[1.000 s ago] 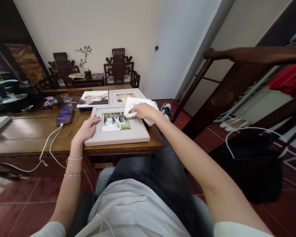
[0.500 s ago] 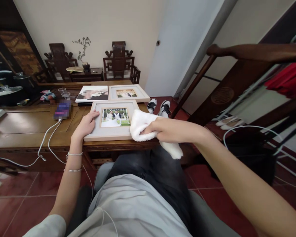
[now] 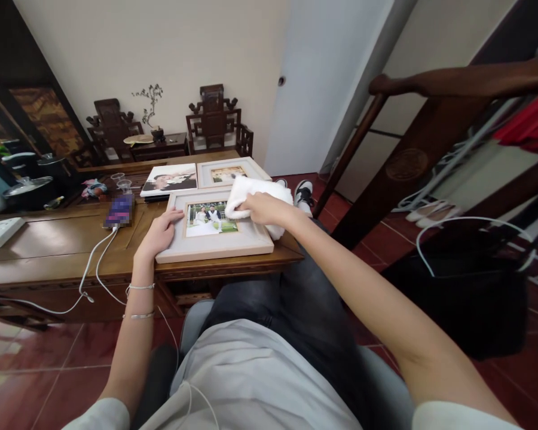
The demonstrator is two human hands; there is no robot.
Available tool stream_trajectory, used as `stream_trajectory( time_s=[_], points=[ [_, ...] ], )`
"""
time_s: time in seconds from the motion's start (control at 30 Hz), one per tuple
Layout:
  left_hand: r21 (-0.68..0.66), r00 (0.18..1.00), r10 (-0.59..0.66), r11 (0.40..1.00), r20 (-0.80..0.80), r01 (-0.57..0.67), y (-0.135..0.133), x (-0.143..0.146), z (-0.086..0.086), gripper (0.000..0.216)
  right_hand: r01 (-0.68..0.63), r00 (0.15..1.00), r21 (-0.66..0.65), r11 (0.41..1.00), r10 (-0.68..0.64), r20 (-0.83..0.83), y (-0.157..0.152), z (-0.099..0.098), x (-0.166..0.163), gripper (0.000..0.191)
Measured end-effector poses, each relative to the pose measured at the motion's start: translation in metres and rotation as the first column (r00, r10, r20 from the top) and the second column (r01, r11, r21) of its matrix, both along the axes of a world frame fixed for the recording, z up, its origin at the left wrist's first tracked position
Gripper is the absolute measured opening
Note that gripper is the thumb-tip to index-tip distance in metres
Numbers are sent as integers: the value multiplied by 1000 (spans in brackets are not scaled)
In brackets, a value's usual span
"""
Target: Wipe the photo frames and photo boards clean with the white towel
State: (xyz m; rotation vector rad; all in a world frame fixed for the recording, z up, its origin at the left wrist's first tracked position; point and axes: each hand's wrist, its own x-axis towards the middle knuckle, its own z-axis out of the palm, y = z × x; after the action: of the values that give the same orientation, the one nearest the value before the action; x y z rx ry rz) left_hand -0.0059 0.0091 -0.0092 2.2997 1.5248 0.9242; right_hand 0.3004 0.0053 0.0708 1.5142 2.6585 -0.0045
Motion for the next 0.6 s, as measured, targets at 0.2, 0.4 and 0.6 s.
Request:
stream_trajectory(
  time_s=[0.2, 0.4, 0.6],
  points=[
    [12, 1000, -4, 1000, 31, 4, 2, -2, -7, 55, -118, 993, -102, 988, 115, -35, -86, 3, 20, 65],
    [30, 1000, 6, 1000, 5, -6, 1, -1, -5, 55, -152, 988, -79, 985, 152, -2, -110, 6, -17, 59],
    [24, 1000, 5, 1000, 3, -5, -3, 3, 2, 57, -401, 912, 31, 915, 402, -82, -98, 0, -84, 59]
  ],
)
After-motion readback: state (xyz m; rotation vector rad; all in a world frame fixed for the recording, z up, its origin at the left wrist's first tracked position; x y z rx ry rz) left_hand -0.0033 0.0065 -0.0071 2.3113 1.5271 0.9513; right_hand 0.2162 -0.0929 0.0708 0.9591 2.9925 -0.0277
